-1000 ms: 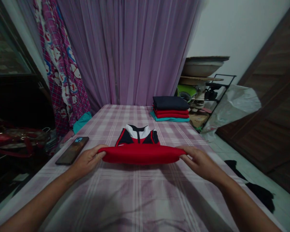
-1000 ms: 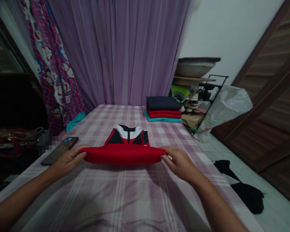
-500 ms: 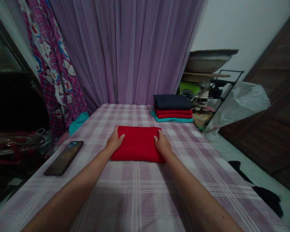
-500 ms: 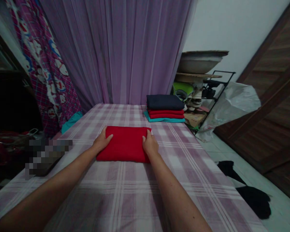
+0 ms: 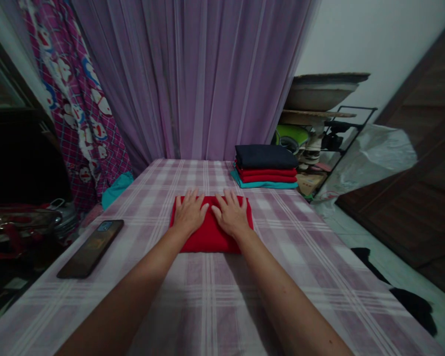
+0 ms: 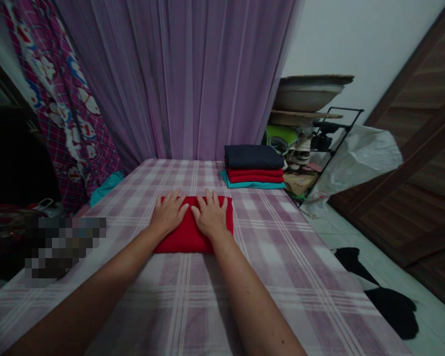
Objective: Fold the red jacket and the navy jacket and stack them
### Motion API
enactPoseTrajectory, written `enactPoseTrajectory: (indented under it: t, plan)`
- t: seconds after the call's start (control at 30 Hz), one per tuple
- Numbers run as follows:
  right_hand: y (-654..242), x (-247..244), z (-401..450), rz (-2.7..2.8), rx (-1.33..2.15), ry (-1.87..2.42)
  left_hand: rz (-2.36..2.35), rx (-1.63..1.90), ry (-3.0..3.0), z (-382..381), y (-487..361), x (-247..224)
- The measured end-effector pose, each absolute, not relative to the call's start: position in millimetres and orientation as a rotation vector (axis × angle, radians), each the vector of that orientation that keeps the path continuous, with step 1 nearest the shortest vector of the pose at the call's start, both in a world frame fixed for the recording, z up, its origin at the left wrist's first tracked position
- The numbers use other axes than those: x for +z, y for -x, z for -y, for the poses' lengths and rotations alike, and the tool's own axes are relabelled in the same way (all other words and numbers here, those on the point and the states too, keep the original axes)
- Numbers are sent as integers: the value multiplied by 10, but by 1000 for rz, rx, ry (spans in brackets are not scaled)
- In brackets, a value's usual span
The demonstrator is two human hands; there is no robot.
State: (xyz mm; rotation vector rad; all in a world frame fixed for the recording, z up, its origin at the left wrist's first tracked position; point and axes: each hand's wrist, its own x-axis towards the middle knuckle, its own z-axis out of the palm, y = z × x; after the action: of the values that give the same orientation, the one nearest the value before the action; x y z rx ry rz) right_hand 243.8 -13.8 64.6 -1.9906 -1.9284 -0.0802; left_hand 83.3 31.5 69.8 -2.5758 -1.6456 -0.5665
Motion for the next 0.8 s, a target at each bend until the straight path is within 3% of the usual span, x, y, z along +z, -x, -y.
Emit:
enactPoseTrajectory:
  t: [0.13, 0.37, 0.6, 0.8]
  plan:
    - [-2386, 466, 108, 1963, 197, 2108, 1792, -371, 2710, -344, -904, 419]
    - [-2525, 395, 170, 1847, 200, 2134, 1795, -411, 2705, -487, -621, 212]
    - [-2695, 140, 344, 1697, 73, 2135, 1727, -742, 2646, -589, -373, -135]
    - [-2850, -91, 451, 1544, -100, 2024, 1956, -956, 2451, -425, -260, -219]
